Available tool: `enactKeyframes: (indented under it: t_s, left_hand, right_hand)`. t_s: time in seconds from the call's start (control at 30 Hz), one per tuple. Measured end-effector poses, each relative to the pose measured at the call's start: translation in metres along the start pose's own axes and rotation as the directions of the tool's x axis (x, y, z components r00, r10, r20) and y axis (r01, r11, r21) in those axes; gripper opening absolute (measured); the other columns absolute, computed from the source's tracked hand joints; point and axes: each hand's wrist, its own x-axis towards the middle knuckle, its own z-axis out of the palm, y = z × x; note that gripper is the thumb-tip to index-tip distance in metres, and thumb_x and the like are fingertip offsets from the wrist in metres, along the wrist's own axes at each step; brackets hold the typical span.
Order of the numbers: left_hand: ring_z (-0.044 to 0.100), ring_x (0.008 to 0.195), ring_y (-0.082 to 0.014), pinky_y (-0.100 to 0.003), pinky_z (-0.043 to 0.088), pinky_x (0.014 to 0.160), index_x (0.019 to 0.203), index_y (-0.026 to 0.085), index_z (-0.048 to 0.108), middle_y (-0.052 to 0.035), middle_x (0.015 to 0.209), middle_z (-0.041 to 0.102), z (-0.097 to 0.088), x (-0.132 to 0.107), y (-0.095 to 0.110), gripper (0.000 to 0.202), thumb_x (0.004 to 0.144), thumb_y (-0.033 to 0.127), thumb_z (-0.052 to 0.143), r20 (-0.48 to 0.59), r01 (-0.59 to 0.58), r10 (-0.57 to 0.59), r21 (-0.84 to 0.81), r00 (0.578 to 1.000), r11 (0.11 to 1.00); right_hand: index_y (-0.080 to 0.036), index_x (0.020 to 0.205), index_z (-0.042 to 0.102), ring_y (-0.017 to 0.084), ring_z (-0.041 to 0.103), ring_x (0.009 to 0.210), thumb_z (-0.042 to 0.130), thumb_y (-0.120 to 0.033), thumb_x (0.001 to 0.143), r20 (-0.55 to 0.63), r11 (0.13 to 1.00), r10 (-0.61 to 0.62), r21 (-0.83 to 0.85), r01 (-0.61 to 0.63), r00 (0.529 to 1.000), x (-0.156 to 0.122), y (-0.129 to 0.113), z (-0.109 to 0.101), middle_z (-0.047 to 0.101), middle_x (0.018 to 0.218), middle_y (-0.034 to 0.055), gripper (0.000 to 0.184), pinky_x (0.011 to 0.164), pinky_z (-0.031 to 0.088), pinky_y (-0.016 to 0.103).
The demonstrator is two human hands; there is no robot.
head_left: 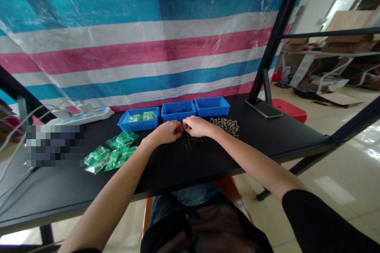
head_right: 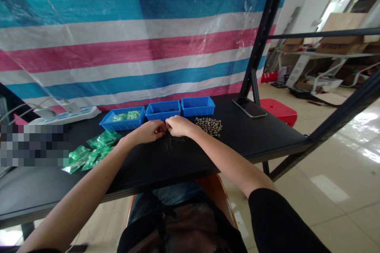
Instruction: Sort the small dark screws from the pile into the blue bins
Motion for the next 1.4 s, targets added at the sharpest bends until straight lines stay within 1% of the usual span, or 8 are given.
enactKeyframes:
  t_s: [0.17,0.33,0.53,0.73,0.83,1.0,1.23,1.4]
  left_hand:
    - [0.056,0.066,-0.0144,-0.024,0.042,0.060,0.081,0.016,0.059,-0.0034,0.077,0.062,-0.001,0.000,0.000,0.015,0.070,0.016,0.048,0.003,-0.001,0.001,0.009,1.000,1.000]
    - [0.057,0.066,-0.0145,-0.024,0.043,0.061,0.081,0.016,0.060,-0.0029,0.076,0.063,-0.005,-0.001,-0.006,0.018,0.068,0.015,0.048,0.003,0.035,-0.035,0.006,0.999,0.999]
    - [0.058,0.067,-0.0144,-0.024,0.043,0.062,0.078,0.016,0.060,-0.0026,0.076,0.064,-0.013,-0.003,-0.007,0.016,0.069,0.016,0.047,-0.075,0.068,-0.070,-0.017,0.995,0.998]
    - [0.057,0.065,-0.0144,-0.024,0.042,0.060,0.077,0.017,0.060,-0.0018,0.073,0.063,-0.017,-0.003,-0.007,0.015,0.069,0.016,0.047,-0.156,0.088,-0.089,-0.015,0.984,0.996]
    - [0.057,0.066,-0.0152,-0.025,0.041,0.060,0.083,0.017,0.059,-0.0018,0.073,0.063,-0.015,-0.002,-0.008,0.016,0.073,0.021,0.047,-0.177,0.092,-0.090,-0.002,0.980,0.996]
    - [0.057,0.066,-0.0160,-0.026,0.039,0.058,0.092,0.019,0.057,-0.0010,0.074,0.063,-0.009,0.000,-0.007,0.020,0.079,0.031,0.047,-0.180,0.078,-0.072,0.026,0.981,0.997]
    - [0.057,0.065,-0.0158,-0.025,0.036,0.056,0.087,0.020,0.058,-0.0010,0.073,0.064,-0.008,-0.001,-0.005,0.017,0.081,0.029,0.045,-0.173,0.098,-0.090,0.038,0.981,0.994]
    - [0.057,0.065,-0.0158,-0.025,0.036,0.056,0.085,0.020,0.058,-0.0014,0.072,0.064,-0.008,0.000,-0.005,0.016,0.080,0.028,0.044,-0.183,0.113,-0.103,0.045,0.978,0.993]
  right_hand:
    - [-0.014,0.085,0.060,0.017,0.056,0.083,0.050,-0.007,0.074,0.029,1.000,-0.016,-0.014,0.017,0.999,0.000,0.000,-0.002,0.064,0.087,0.0073,0.016,0.066,0.034,0.022]
    - [-0.014,0.088,0.061,0.016,0.055,0.078,0.053,-0.008,0.073,0.029,0.999,-0.037,0.003,0.037,0.999,-0.001,0.000,-0.004,0.064,0.083,0.0062,0.018,0.063,0.033,0.022]
    - [-0.017,0.083,0.063,0.013,0.052,0.068,0.055,-0.018,0.076,-0.026,0.995,-0.016,0.095,0.018,1.000,-0.001,0.000,-0.001,0.062,0.073,0.0025,0.010,0.057,0.030,0.021]
    - [-0.016,0.077,0.062,0.011,0.050,0.064,0.055,-0.019,0.078,-0.185,0.992,0.013,0.125,0.011,0.983,0.000,0.001,0.001,0.060,0.070,0.0016,0.007,0.056,0.028,0.021]
    - [-0.016,0.075,0.061,0.011,0.049,0.063,0.053,-0.018,0.079,-0.232,0.991,0.039,0.131,-0.008,0.972,0.000,0.003,0.001,0.060,0.070,0.0018,0.009,0.056,0.028,0.022]
    - [-0.017,0.074,0.060,0.012,0.049,0.062,0.050,-0.021,0.082,-0.278,0.990,0.092,0.128,-0.058,0.956,0.001,0.005,0.000,0.061,0.071,0.0025,0.014,0.055,0.026,0.023]
    - [-0.017,0.073,0.059,0.012,0.048,0.060,0.048,-0.022,0.083,-0.296,0.989,0.116,0.127,-0.081,0.948,0.002,0.005,0.000,0.060,0.068,0.0020,0.016,0.054,0.025,0.024]
    - [-0.017,0.083,0.058,0.011,0.048,0.059,0.054,-0.021,0.080,-0.300,0.981,0.106,0.189,-0.050,0.948,0.001,0.005,0.000,0.059,0.068,0.0003,0.007,0.055,0.027,0.022]
